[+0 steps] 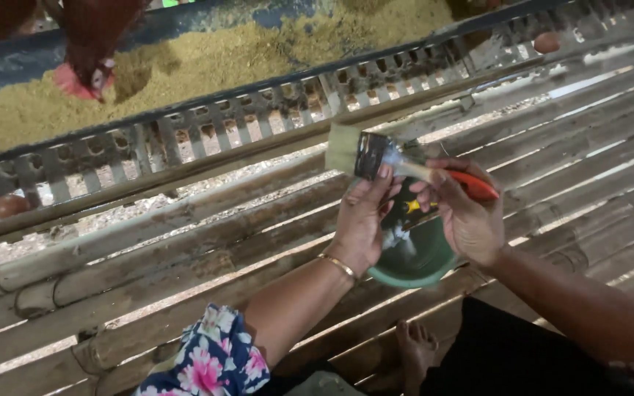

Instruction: The person scrubs a bamboo slat floor with a brush and water from a green bucket. They repeatedly dip the brush into the bucket and scrub the floor surface, occasionally using their hand to wipe or stabilize the area.

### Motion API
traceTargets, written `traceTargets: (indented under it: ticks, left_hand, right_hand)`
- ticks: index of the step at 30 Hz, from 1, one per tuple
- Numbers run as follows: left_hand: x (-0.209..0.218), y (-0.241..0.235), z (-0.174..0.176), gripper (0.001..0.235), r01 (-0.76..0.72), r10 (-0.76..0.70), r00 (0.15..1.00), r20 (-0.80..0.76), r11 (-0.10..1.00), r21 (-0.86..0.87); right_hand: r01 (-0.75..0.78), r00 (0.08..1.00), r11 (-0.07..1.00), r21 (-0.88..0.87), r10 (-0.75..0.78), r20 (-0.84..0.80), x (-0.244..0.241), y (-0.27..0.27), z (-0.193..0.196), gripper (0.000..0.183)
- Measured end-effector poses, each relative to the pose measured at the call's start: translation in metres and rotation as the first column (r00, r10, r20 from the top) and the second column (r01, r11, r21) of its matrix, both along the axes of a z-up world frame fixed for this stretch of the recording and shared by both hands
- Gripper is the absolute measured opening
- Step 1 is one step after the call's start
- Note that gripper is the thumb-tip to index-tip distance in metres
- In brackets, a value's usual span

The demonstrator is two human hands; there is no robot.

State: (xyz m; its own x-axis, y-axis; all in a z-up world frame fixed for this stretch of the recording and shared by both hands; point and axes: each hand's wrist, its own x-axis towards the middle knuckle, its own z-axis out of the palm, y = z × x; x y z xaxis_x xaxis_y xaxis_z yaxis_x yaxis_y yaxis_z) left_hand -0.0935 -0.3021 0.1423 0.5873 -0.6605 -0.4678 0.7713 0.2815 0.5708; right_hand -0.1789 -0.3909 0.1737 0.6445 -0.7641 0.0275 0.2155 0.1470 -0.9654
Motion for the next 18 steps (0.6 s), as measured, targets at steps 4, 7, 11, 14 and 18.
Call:
traceTargets:
  ticks: [4,7,11,14,18]
  left_hand:
    - [0.007,0.003,-0.044,0.027,0.121,-0.207,0.928,0.309,0.954,0.276]
    - [0.021,0.012,-0.074,0.037,0.032,-0.511,0.621,0.595,0.775,0.631]
    - [0.025,0.019,-0.103,0.046,-0.027,-0.767,0.293,0.571,0.59,0.807]
    - [0.017,0.02,-0.101,0.039,-0.079,-0.775,0.285,0.565,0.568,0.819]
    - [0.008,0.014,-0.155,0.053,-0.233,-0.69,0.288,0.665,0.623,0.747]
  right_hand:
    - [-0.122,0.963,0.979,-0.165,0.077,-0.259,-0.004,-0.034,0.007,0.024]
    - [-0.224,0.901,0.943,-0.246,0.105,-0.42,-0.006,-0.057,0.02,0.022]
    - [-0.388,0.802,0.873,-0.295,0.163,-0.574,-0.009,-0.102,-0.011,0.015]
    - [-0.408,0.765,0.887,-0.216,0.203,-0.611,-0.008,-0.125,-0.056,0.02]
    - [-0.466,0.757,0.817,-0.339,0.17,-0.631,-0.024,-0.184,-0.128,0.007]
